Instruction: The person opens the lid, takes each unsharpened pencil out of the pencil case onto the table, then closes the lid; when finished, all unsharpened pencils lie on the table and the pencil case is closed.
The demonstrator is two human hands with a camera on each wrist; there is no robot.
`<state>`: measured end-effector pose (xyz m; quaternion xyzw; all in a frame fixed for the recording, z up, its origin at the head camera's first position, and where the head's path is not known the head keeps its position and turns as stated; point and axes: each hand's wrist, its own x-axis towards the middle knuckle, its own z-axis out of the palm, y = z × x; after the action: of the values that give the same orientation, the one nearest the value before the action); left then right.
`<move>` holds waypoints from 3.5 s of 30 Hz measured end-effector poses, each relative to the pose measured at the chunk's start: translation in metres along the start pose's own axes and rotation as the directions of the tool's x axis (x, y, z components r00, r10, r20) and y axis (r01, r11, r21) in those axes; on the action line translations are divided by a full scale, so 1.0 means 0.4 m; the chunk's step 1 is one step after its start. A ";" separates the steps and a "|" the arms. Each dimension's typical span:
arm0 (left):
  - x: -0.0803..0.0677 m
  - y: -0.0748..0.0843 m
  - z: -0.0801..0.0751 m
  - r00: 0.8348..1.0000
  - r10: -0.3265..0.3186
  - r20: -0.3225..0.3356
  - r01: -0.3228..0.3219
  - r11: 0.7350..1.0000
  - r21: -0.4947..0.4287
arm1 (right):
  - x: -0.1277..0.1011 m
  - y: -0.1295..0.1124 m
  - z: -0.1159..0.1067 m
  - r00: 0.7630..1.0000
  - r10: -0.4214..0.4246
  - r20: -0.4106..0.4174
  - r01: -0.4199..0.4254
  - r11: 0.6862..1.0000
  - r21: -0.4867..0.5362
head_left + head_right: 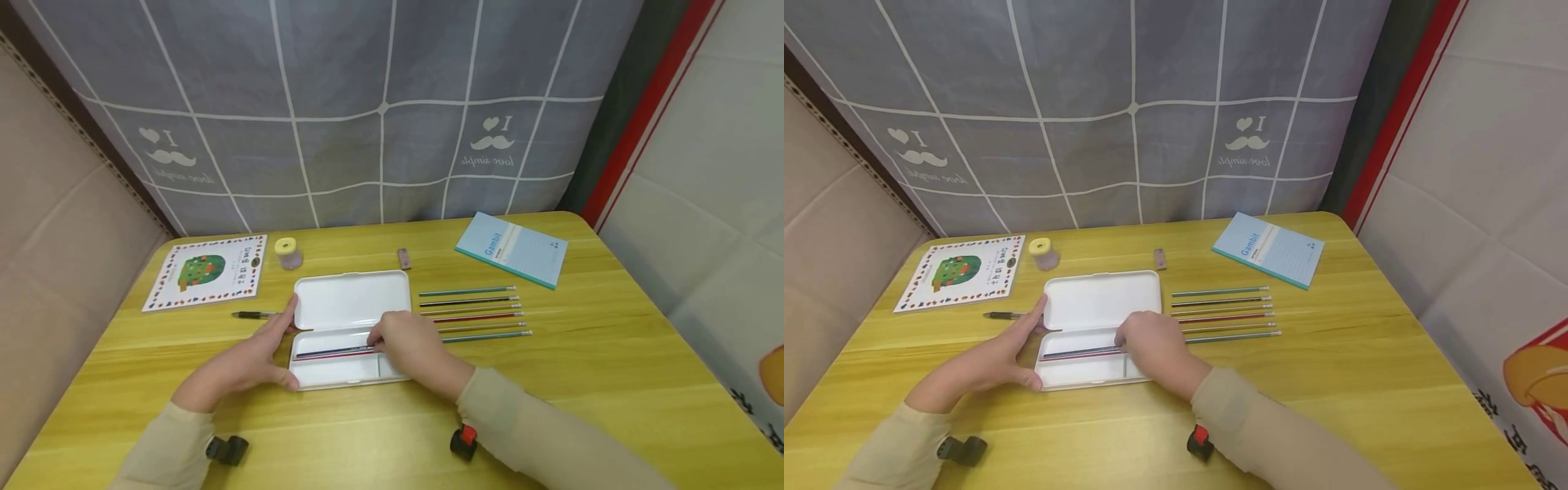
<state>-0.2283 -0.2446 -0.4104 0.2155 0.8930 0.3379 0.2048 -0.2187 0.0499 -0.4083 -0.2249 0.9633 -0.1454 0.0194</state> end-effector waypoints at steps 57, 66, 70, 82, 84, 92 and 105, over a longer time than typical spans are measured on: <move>0.000 -0.015 -0.006 1.000 0.005 0.000 -0.005 1.000 0.013 | -0.249 0.297 -0.133 0.943 0.194 -0.270 -0.185 0.981 0.059; 0.001 -0.010 -0.008 1.000 -0.003 0.007 0.003 1.000 0.005 | -0.274 0.316 -0.127 0.945 0.224 -0.239 -0.218 0.975 0.051; 0.001 -0.006 -0.007 1.000 -0.009 0.008 0.009 1.000 0.000 | -0.284 0.325 -0.124 0.947 0.222 -0.233 -0.219 0.975 0.039; 0.001 -0.004 -0.005 1.000 -0.011 0.009 0.011 1.000 0.024 | -0.299 0.341 -0.105 0.949 0.241 -0.204 -0.245 0.970 0.006; 0.000 -0.004 -0.005 1.000 -0.009 0.007 0.009 1.000 0.028 | -0.299 0.342 -0.105 0.949 0.244 -0.201 -0.248 0.969 0.003; -0.003 -0.005 -0.009 1.000 -0.021 0.008 0.021 0.999 0.032 | -0.293 0.341 -0.109 0.950 0.255 -0.183 -0.261 0.965 -0.011; -0.005 -0.002 -0.008 1.000 -0.016 0.016 0.015 1.000 0.022 | -0.298 0.340 -0.103 0.962 0.184 -0.204 -0.196 0.980 -0.041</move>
<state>-0.2285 -0.2478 -0.4085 0.2136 0.8966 0.3246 0.2123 -0.1739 0.2298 -0.4113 -0.1164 0.9814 -0.1355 -0.0703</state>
